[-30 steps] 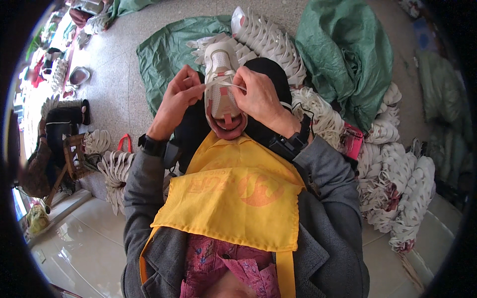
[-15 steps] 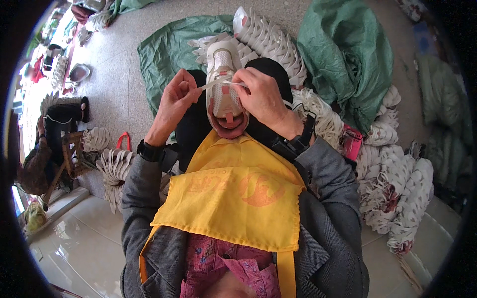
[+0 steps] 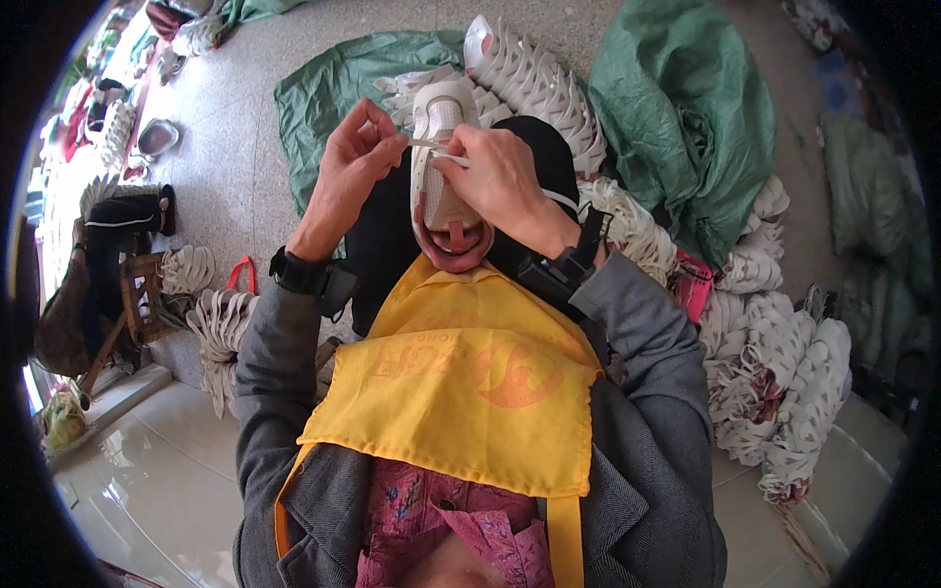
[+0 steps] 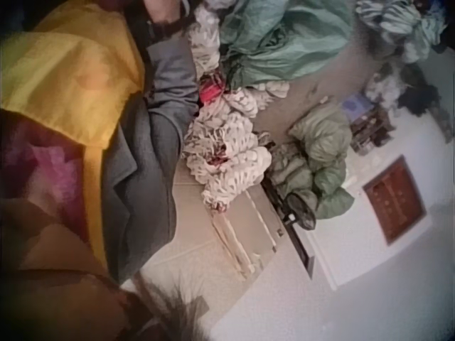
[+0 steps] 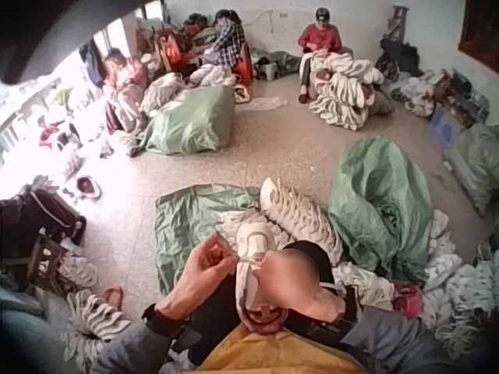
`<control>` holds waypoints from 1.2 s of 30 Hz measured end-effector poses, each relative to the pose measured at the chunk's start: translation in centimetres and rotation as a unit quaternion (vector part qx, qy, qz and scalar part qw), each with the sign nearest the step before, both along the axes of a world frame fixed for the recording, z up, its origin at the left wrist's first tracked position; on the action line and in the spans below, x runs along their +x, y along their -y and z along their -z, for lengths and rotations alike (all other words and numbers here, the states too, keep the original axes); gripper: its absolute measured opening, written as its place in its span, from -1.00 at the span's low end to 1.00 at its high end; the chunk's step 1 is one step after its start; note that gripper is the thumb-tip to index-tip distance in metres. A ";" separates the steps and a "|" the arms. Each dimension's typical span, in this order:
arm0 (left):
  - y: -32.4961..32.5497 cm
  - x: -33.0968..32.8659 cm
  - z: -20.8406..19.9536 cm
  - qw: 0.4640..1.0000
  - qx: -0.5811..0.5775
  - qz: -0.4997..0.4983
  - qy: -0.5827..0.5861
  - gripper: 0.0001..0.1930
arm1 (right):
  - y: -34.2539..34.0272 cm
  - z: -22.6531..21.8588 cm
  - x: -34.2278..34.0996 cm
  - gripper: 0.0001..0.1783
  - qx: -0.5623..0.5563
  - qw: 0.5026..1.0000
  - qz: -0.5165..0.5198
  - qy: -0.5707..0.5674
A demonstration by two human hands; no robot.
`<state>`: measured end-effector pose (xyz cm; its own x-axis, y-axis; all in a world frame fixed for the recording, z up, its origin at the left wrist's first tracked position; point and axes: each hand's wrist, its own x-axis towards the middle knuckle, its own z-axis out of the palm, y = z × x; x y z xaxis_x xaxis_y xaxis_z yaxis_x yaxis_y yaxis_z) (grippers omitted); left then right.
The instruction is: Lacing a white and pink shoe.
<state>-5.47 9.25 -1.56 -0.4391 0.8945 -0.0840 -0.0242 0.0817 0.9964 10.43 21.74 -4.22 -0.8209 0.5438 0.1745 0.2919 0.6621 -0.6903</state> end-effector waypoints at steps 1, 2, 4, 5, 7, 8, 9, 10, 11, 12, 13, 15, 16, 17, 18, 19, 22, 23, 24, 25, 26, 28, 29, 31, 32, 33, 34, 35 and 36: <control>-0.2 0.0 0.0 1.000 0.000 0.001 0.004 -0.85 | -0.1 0.1 -0.3 -0.71 0.018 1.000 -0.006 -0.005; -0.4 -0.1 0.0 1.000 0.001 0.002 0.009 -0.85 | -0.1 0.3 -0.5 -0.72 0.035 0.999 -0.013 -0.009; -0.7 -0.1 0.1 1.000 0.003 -0.002 0.023 -0.85 | -0.1 0.5 -0.8 -0.76 0.073 0.997 -0.027 -0.013; -0.9 -0.1 0.3 0.999 0.006 -0.007 0.033 -0.86 | 0.0 0.5 -0.9 -0.79 0.094 0.995 -0.035 -0.012; -1.0 -0.1 0.5 0.999 0.009 -0.013 0.049 -0.86 | -0.2 0.7 -1.1 -0.83 0.147 0.987 -0.058 -0.010; -1.1 -0.2 0.6 0.998 0.011 -0.013 0.057 -0.86 | -0.7 1.0 -1.3 -0.85 0.181 0.981 -0.073 -0.008; -1.1 -0.2 0.6 0.998 0.011 -0.014 0.065 -0.85 | -1.0 1.1 -1.5 -0.86 0.212 0.973 -0.088 -0.007; -1.1 -0.2 0.6 0.998 0.005 -0.017 0.067 -0.85 | -1.3 1.1 -1.6 -0.85 0.236 0.966 -0.103 -0.008; -1.1 -0.2 0.7 0.997 -0.001 -0.021 0.069 -0.85 | -1.5 1.1 -1.8 -0.84 0.259 0.959 -0.118 -0.008; -1.1 -0.2 0.7 0.997 -0.006 -0.025 0.073 -0.85 | -1.8 0.9 -1.8 -0.82 0.283 0.950 -0.134 -0.008; -1.0 -0.3 0.6 0.998 -0.009 -0.019 0.063 -0.86 | -2.0 0.7 -1.6 -0.83 0.277 0.950 -0.145 -0.023; -0.4 -0.4 0.4 0.999 -0.016 -0.006 0.043 -0.86 | -2.5 0.5 -0.9 -0.85 0.263 0.949 -0.169 -0.051; -0.1 -0.4 0.5 0.999 -0.020 -0.002 0.037 -0.86 | -2.5 0.4 -0.5 -0.86 0.262 0.948 -0.175 -0.051; 0.2 -0.4 0.5 0.999 -0.025 0.002 0.031 -0.87 | -2.3 0.3 0.0 -0.86 0.260 0.947 -0.181 -0.051; 0.5 -0.4 0.5 0.999 -0.030 0.007 0.024 -0.87 | -2.1 0.2 0.5 -0.87 0.259 0.947 -0.186 -0.050; 0.9 -0.4 0.6 0.999 -0.036 0.013 0.022 -0.87 | -2.1 0.2 0.9 -0.86 0.257 0.947 -0.185 -0.058; 2.0 -0.5 1.4 0.998 -0.056 0.028 0.017 -0.85 | -1.9 0.2 1.8 -0.86 0.250 0.949 -0.181 -0.067; 2.4 -0.4 1.9 0.998 -0.061 0.031 0.017 -0.85 | -1.7 0.0 2.1 -0.86 0.249 0.950 -0.177 -0.062; 2.6 -0.3 2.3 0.997 -0.067 0.035 0.016 -0.85 | -1.6 -0.1 2.3 -0.86 0.247 0.952 -0.172 -0.057; 2.7 -0.2 2.5 0.997 -0.065 0.033 0.011 -0.85 | -1.5 -0.1 2.5 -0.87 0.248 0.953 -0.164 -0.060; 2.8 -0.1 2.7 0.997 -0.064 0.032 0.006 -0.85 | -1.4 0.0 2.6 -0.87 0.248 0.954 -0.155 -0.063; 2.9 -0.1 3.2 0.997 -0.064 0.027 -0.032 -0.86 | -1.4 0.0 2.8 -0.89 0.246 0.956 -0.141 -0.068; 3.0 -0.2 3.5 0.995 -0.065 0.025 -0.065 -0.86 | -1.5 0.0 3.0 -0.89 0.244 0.958 -0.135 -0.070; 2.9 0.1 2.9 0.986 -0.066 0.022 -0.153 -0.86 | -1.9 0.2 3.4 -0.90 0.240 0.960 -0.124 -0.071; 3.0 0.4 2.4 0.975 -0.066 0.021 -0.209 -0.86 | -2.1 0.4 3.7 -0.90 0.237 0.962 -0.119 -0.069; 3.0 0.6 1.9 0.962 -0.064 0.021 -0.264 -0.86 | -2.3 0.4 3.9 -0.90 0.235 0.963 -0.114 -0.068; 3.0 0.6 2.1 0.949 -0.029 0.018 -0.313 -0.87 | -2.4 0.4 4.1 -0.91 0.231 0.964 -0.109 -0.070; 2.9 0.4 2.5 0.933 0.006 0.014 -0.361 -0.87 | -2.3 0.3 4.4 -0.91 0.227 0.966 -0.103 -0.072; 2.9 0.4 2.5 0.912 0.041 0.011 -0.407 -0.88 | -2.3 0.3 4.7 -0.90 0.222 0.967 -0.099 -0.074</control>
<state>-5.05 6.36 -4.06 -0.3083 0.8926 0.3291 0.7278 -0.0014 0.6858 15.09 24.03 -4.55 -0.8490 0.2233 0.4789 0.0494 0.9359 -0.3488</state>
